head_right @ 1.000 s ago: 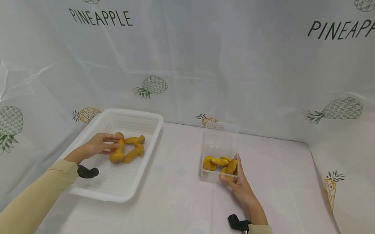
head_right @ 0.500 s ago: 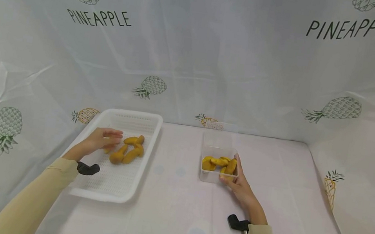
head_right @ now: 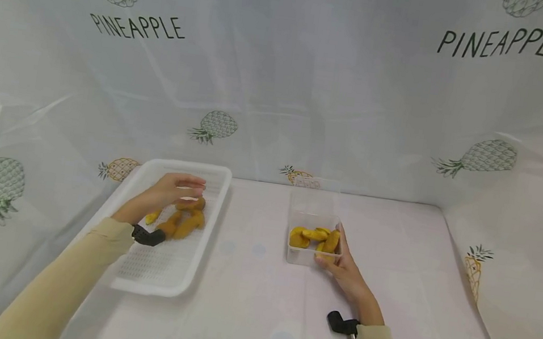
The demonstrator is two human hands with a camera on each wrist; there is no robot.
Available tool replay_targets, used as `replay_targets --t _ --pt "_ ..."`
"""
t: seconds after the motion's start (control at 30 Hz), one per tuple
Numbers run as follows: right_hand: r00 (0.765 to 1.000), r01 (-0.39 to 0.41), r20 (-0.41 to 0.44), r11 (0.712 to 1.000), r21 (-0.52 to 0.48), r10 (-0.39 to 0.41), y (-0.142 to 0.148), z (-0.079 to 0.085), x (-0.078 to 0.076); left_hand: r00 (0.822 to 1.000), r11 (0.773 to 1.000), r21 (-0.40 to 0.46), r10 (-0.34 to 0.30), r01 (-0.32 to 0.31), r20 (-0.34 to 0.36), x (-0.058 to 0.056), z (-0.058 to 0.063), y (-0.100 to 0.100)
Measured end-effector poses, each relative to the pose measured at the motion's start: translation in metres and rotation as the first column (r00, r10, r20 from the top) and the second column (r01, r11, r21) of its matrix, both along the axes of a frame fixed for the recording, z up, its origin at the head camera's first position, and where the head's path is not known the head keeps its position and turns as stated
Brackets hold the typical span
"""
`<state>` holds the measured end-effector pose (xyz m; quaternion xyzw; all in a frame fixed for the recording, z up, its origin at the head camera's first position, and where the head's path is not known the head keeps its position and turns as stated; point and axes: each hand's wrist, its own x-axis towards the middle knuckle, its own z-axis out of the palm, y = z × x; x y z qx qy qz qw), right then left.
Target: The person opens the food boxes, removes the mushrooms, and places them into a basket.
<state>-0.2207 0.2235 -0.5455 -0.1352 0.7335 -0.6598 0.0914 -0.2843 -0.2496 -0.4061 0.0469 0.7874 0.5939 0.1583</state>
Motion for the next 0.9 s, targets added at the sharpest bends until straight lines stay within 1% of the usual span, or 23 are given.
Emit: replay_targets --t 0.13,0.3,0.4,0.57,0.77,0.9 --pt "1.000 -0.003 0.002 1.000 -0.007 0.003 -0.001 -0.001 -0.001 0.999 0.998 0.038 -0.044 0.044 -0.009 -0.006 0.005 0.020" --pt "1.000 -0.004 -0.003 1.000 -0.004 0.004 -0.001 -0.002 -0.001 0.997 0.994 0.073 -0.079 0.080 -0.012 -0.012 0.007 0.047" --pt "1.000 -0.004 -0.007 1.000 -0.006 0.004 -0.001 -0.002 -0.001 0.995 0.991 0.083 -0.102 0.103 -0.021 -0.014 0.007 0.065" --pt "1.000 0.001 -0.007 1.000 0.010 -0.001 0.001 -0.002 -0.001 0.987 0.984 0.083 -0.156 0.159 -0.041 -0.018 0.008 0.095" --pt "1.000 0.008 -0.001 1.000 0.022 -0.008 0.000 -0.001 0.000 0.969 0.966 0.083 -0.240 0.245 -0.065 -0.024 0.007 0.135" --pt "1.000 0.004 -0.004 1.000 0.016 -0.003 0.000 -0.001 0.000 0.948 0.949 0.061 -0.304 0.310 -0.089 -0.024 0.006 0.161"
